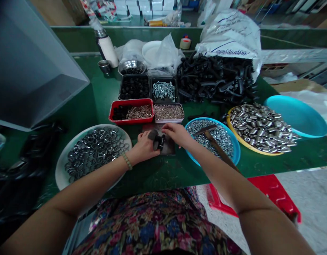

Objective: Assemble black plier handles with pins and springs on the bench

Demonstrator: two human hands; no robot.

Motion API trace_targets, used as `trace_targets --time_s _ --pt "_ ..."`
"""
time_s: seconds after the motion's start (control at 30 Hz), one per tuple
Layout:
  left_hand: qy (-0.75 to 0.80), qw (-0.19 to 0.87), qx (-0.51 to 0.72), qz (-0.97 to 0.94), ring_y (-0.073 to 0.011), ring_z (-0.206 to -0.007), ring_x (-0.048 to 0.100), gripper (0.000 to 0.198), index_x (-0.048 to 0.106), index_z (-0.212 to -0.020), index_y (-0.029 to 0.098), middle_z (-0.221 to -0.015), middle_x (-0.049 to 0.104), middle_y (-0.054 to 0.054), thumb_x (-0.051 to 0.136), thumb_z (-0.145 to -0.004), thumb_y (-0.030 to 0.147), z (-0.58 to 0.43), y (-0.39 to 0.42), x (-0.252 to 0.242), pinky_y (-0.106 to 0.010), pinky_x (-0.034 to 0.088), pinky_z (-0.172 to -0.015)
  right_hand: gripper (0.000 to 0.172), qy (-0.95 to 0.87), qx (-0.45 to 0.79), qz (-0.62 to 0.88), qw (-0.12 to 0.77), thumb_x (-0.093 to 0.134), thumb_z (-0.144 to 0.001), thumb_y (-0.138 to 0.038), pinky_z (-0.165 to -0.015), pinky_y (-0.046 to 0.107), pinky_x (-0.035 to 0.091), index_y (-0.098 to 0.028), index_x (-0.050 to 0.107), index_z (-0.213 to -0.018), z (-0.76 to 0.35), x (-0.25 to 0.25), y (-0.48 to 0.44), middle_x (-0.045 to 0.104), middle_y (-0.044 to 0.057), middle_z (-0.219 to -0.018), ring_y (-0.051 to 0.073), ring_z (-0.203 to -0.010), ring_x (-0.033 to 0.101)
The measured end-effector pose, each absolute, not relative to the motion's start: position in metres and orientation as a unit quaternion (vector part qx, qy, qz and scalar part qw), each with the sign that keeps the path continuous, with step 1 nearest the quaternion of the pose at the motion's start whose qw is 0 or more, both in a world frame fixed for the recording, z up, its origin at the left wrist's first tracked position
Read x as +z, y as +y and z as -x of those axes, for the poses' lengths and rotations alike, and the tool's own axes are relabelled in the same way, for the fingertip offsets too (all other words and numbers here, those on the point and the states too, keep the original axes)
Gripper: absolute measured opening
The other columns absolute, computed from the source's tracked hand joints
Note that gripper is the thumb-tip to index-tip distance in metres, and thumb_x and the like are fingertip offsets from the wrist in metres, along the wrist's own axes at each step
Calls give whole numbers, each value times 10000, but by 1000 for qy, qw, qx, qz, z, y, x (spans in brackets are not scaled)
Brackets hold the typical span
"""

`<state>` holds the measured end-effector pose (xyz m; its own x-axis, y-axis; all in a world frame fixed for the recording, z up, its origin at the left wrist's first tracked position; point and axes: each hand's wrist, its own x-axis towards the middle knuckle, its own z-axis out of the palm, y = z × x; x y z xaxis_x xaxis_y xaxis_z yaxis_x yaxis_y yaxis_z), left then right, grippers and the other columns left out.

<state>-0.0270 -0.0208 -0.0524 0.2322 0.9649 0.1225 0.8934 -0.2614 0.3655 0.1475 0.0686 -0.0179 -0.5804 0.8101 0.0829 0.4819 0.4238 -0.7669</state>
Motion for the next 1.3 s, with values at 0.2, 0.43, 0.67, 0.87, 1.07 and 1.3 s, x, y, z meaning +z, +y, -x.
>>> trace_targets --time_s 0.2,0.43,0.67,0.87,1.07,1.3 --pt "599 92 169 -778 -302 -1139 468 600 435 -1246 127 -1173 536 -150 603 -741 404 26 -20 -56 -449 314 -989 144 -871 207 411 172 512 -900 -227 -763 306 448 -155 636 -882 -152 -36 52 652 74 -882 183 -845 591" --pt "609 95 152 -772 -294 -1137 471 606 430 -1255 143 -1176 545 -145 611 -739 402 24 -21 -51 -441 314 -994 285 -939 -33 332 88 405 -961 -261 -769 353 411 -161 671 -989 -152 -30 35 657 116 -933 231 -889 578" --pt "598 100 160 -779 -323 -1137 471 556 486 -1193 121 -1163 544 -163 616 -734 406 26 -21 -50 -466 331 -974 404 -762 -109 638 16 494 -911 -387 -819 484 443 -110 557 -1198 -261 -30 39 630 197 -1091 364 -1037 558" --pt "597 107 174 -775 -316 -1149 473 581 467 -1213 119 -1164 550 -163 622 -721 385 26 -19 -53 -463 332 -977 395 -753 11 654 70 354 -955 -287 -770 433 495 -121 474 -1293 -251 -20 15 614 216 -1167 314 -943 646" --pt "598 116 204 -767 -303 -1139 489 631 427 -1258 123 -1166 566 -152 626 -712 371 27 -20 -58 -462 322 -986 353 -825 212 500 156 343 -970 -337 -783 390 508 -224 489 -1271 -181 20 -18 672 120 -1144 294 -962 667" --pt "589 93 184 -782 -296 -1138 486 590 454 -1280 157 -1193 551 -139 604 -750 370 27 -20 -56 -457 337 -958 360 -827 199 516 97 352 -960 -295 -768 376 502 -182 520 -1258 -187 6 0 676 138 -1146 276 -926 680"
